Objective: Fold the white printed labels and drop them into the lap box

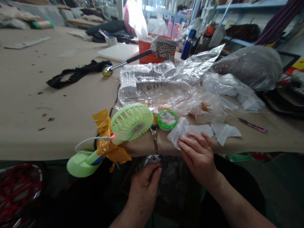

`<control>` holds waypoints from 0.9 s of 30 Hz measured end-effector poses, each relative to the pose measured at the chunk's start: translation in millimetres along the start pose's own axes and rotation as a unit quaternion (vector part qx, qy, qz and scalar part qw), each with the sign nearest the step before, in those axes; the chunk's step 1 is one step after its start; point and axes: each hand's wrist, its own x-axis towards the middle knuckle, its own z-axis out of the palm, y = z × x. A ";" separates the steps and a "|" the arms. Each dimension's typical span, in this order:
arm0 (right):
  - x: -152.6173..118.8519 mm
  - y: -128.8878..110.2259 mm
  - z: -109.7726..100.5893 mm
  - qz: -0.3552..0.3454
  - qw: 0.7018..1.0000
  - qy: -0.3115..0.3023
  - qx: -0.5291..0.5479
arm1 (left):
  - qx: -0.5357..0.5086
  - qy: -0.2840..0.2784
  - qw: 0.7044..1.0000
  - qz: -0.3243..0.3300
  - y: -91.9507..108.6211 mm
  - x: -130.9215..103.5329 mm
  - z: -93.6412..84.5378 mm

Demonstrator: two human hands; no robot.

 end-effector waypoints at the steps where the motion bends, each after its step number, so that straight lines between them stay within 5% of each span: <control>1: 0.4 1.5 -0.4 0.000 1.000 0.005 0.015 | -0.017 -0.005 1.000 -0.008 3.3 0.8 2.7; 6: 0.6 6.4 -8.7 -0.025 0.995 0.028 0.092 | -0.199 -0.080 0.969 -0.123 25.7 8.8 19.4; 10: -11.2 -2.4 -19.9 -0.064 0.986 0.012 0.152 | -0.454 -0.161 0.849 -0.219 43.8 13.6 33.4; 12: -19.3 -7.6 -25.0 -0.072 0.983 -0.002 0.170 | -0.508 -0.167 0.816 -0.221 50.6 16.3 39.7; 17: -27.0 -0.2 -34.1 -0.076 0.982 -0.025 0.170 | -0.493 -0.129 0.823 -0.251 59.2 22.9 51.4; 23: -13.3 28.8 -31.0 0.017 0.999 -0.042 -0.028 | -0.381 -0.142 0.875 -0.263 58.9 21.4 55.1; 27: -11.1 34.3 -24.9 0.017 0.999 -0.022 -0.033 | -0.342 -0.133 0.888 -0.278 56.1 21.1 58.3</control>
